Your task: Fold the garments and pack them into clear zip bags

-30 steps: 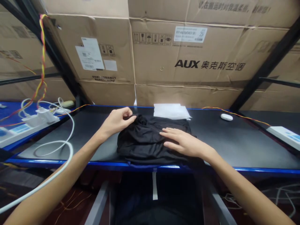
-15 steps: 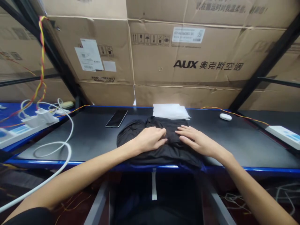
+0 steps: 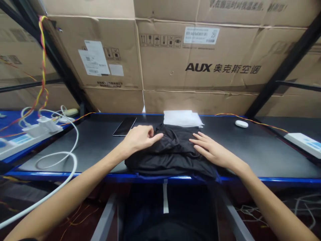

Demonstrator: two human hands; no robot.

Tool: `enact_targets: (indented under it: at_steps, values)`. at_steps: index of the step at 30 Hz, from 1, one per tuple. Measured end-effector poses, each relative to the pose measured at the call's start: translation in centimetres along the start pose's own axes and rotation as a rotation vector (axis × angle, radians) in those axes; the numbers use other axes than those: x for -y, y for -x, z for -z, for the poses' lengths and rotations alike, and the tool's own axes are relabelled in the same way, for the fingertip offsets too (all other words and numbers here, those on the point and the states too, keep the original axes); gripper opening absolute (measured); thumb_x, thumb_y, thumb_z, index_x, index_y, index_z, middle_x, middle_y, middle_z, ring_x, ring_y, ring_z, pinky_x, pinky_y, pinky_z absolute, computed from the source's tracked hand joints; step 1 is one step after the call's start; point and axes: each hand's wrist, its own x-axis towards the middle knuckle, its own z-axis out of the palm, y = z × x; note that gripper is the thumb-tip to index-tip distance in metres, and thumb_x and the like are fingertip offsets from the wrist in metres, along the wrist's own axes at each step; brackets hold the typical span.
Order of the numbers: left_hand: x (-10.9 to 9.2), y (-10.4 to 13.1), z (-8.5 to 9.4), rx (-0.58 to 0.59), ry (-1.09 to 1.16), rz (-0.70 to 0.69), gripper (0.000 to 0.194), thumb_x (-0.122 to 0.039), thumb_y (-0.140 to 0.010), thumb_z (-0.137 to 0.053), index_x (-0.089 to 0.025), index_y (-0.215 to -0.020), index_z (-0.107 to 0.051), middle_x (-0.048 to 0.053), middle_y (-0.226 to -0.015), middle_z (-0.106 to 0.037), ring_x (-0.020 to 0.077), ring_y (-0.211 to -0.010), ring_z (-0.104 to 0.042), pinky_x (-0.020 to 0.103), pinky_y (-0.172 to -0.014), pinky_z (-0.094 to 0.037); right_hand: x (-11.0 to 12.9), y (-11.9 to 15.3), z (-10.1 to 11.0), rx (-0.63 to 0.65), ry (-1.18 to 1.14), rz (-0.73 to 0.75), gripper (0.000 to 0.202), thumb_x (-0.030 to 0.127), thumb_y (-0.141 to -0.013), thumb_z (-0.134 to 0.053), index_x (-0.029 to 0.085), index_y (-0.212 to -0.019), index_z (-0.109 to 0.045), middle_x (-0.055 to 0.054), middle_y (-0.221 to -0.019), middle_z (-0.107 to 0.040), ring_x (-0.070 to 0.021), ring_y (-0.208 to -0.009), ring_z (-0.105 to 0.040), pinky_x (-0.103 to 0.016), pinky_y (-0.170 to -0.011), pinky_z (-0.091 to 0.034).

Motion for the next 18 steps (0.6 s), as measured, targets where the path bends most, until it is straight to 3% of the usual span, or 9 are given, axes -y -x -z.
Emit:
enact_targets:
  at_steps: [3,5,11,14,18]
  values:
    - [0.2,0.1,0.0,0.186,-0.124,0.048,0.063,-0.079,-0.084,-0.046,-0.021,-0.064,-0.062,0.007,-0.067,-0.067,0.0267,-0.067,-0.064,0.033,-0.064,-0.042,0.0,0.0,-0.1,0.014,0.012,0.004,0.055,0.053,-0.104,-0.037,0.022,-0.142,-0.061,-0.009,-0.156,-0.047,-0.0299,-0.153,-0.025,-0.056,-0.125,-0.025]
    - [-0.1,0.1,0.1,0.209,-0.146,0.028,0.058,-0.074,-0.084,-0.048,-0.021,-0.068,-0.062,0.008,-0.073,-0.069,0.0276,-0.070,-0.066,0.033,-0.064,-0.042,0.0,0.0,-0.2,0.014,0.014,-0.001,0.055,0.053,-0.104,-0.037,0.021,-0.142,-0.061,-0.009,-0.157,-0.047,-0.0296,-0.153,-0.025,-0.056,-0.125,-0.024]
    - [-1.5,-0.2,0.6,0.152,-0.256,-0.047,0.033,-0.053,-0.087,-0.054,-0.022,-0.087,-0.063,0.008,-0.090,-0.072,0.0282,-0.082,-0.069,0.033,-0.068,-0.045,-0.3,0.2,-0.5,-0.021,-0.009,0.006,0.051,0.052,-0.103,-0.040,0.025,-0.142,-0.061,-0.007,-0.156,-0.048,-0.0290,-0.153,-0.026,-0.056,-0.125,-0.025]
    - [-2.5,-0.4,0.8,0.101,-0.341,-0.074,0.030,-0.048,-0.089,-0.052,-0.021,-0.094,-0.063,0.011,-0.099,-0.072,0.0313,-0.092,-0.069,0.035,-0.071,-0.048,-0.3,0.3,-0.5,-0.020,-0.010,0.002,0.052,0.053,-0.103,-0.041,0.023,-0.142,-0.061,-0.008,-0.158,-0.045,-0.0286,-0.153,-0.024,-0.055,-0.125,-0.024]
    - [-4.7,-1.1,1.2,0.059,-0.325,-0.041,0.031,-0.043,-0.091,-0.050,-0.019,-0.108,-0.060,0.014,-0.099,-0.073,0.0333,-0.090,-0.071,0.040,-0.076,-0.050,-0.3,1.0,0.0,-0.079,-0.100,-0.038,0.052,0.053,-0.103,-0.042,0.028,-0.146,-0.056,-0.004,-0.160,-0.042,-0.0275,-0.151,-0.031,-0.053,-0.125,-0.026]
